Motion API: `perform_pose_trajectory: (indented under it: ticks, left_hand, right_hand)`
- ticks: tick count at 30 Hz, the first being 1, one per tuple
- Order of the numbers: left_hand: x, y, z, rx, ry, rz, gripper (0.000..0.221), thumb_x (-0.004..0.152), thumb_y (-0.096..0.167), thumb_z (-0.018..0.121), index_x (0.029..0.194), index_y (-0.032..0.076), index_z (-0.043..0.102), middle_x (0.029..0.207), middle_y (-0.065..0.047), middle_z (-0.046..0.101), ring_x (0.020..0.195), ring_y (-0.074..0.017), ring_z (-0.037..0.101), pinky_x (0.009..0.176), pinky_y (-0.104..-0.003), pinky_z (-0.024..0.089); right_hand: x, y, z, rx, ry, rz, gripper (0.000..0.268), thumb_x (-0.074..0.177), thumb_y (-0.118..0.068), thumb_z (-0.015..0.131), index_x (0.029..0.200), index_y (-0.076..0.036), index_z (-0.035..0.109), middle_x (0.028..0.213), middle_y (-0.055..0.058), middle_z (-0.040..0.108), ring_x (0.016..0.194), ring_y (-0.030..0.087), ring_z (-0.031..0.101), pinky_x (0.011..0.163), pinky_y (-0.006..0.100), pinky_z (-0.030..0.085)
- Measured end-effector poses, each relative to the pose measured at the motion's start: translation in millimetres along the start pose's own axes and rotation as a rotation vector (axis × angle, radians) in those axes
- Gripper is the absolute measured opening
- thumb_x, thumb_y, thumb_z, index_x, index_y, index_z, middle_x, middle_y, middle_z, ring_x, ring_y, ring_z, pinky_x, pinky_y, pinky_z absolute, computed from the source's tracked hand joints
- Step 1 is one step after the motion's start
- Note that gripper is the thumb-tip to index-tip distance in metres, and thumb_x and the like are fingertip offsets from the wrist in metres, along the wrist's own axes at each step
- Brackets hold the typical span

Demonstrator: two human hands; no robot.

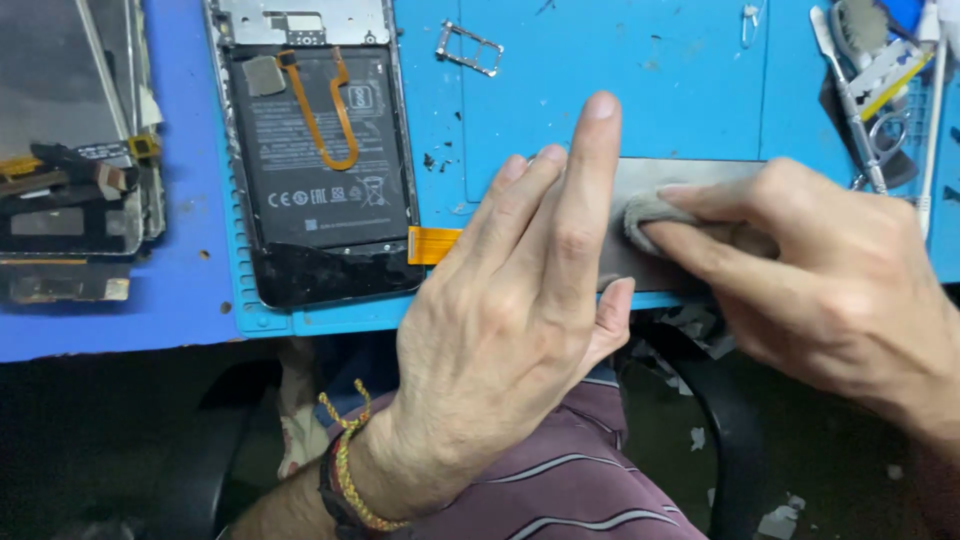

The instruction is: Cleaning a mobile phone screen with a cloth and solvent on a repair workbench

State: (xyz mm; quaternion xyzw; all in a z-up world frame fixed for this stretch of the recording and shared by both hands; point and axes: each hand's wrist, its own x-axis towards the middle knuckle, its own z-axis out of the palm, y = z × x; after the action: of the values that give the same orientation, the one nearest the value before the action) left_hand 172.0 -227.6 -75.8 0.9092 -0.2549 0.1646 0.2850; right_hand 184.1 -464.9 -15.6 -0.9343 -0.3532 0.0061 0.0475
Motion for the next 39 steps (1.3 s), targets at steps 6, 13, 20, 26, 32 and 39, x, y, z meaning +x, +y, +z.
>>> perform_pose_trajectory:
  ticks: [6, 13, 20, 26, 32, 39]
  left_hand:
    - [1, -3, -2, 0.016, -0.002, 0.004, 0.098, 0.089, 0.019, 0.101, 0.155, -0.006, 0.032, 0.164, -0.008, 0.053, 0.137, -0.0254, 0.074, 0.125, -0.041, 0.067]
    - [2, -2, -2, 0.019, 0.018, 0.013, 0.096, 0.089, 0.016, 0.101, 0.154, -0.007, 0.033, 0.161, -0.008, 0.056, 0.134, -0.0260, 0.077, 0.123, -0.040, 0.068]
    - [-2, 0, 2, 0.021, 0.015, 0.027, 0.103, 0.093, 0.022, 0.106, 0.155, -0.008, 0.029, 0.164, -0.011, 0.052, 0.136, -0.0269, 0.078, 0.123, -0.040, 0.068]
    - [-3, -1, 1, 0.038, 0.018, 0.019, 0.104, 0.092, 0.022, 0.107, 0.154, -0.007, 0.029, 0.164, -0.010, 0.051, 0.137, -0.0264, 0.076, 0.124, -0.040, 0.066]
    - [-2, -2, 1, 0.013, 0.033, 0.006, 0.109, 0.088, 0.023, 0.110, 0.155, -0.007, 0.029, 0.163, -0.010, 0.054, 0.137, -0.0259, 0.076, 0.124, -0.040, 0.066]
    - [-2, -2, 1, -0.013, 0.017, 0.007, 0.103, 0.091, 0.021, 0.104, 0.155, -0.006, 0.028, 0.164, -0.010, 0.053, 0.138, -0.0268, 0.075, 0.126, -0.041, 0.063]
  right_hand:
    - [6, 5, 4, 0.054, 0.028, -0.060, 0.033, 0.102, 0.004, 0.057, 0.130, -0.003, 0.072, 0.127, 0.020, 0.071, 0.094, 0.032, 0.070, 0.069, 0.042, 0.054]
    - [13, -1, -2, 0.045, 0.041, -0.040, 0.030, 0.103, 0.006, 0.057, 0.127, 0.000, 0.075, 0.131, 0.022, 0.072, 0.100, 0.033, 0.069, 0.081, 0.043, 0.057]
    - [-4, 5, 0, 0.000, 0.040, 0.013, 0.029, 0.105, 0.008, 0.060, 0.128, 0.002, 0.076, 0.134, 0.023, 0.072, 0.093, 0.034, 0.069, 0.079, 0.045, 0.056]
    - [-3, 0, -6, -0.003, -0.034, -0.007, 0.038, 0.099, 0.002, 0.060, 0.134, -0.006, 0.073, 0.134, 0.012, 0.070, 0.105, 0.029, 0.075, 0.077, 0.042, 0.059]
    - [-2, -7, -2, -0.071, 0.043, -0.054, 0.027, 0.104, -0.001, 0.062, 0.128, -0.006, 0.074, 0.124, 0.013, 0.074, 0.092, 0.029, 0.071, 0.064, 0.042, 0.054]
    - [-8, -10, 3, -0.139, 0.082, -0.017, 0.032, 0.104, 0.005, 0.065, 0.129, -0.011, 0.076, 0.124, 0.010, 0.073, 0.097, 0.027, 0.073, 0.070, 0.041, 0.056]
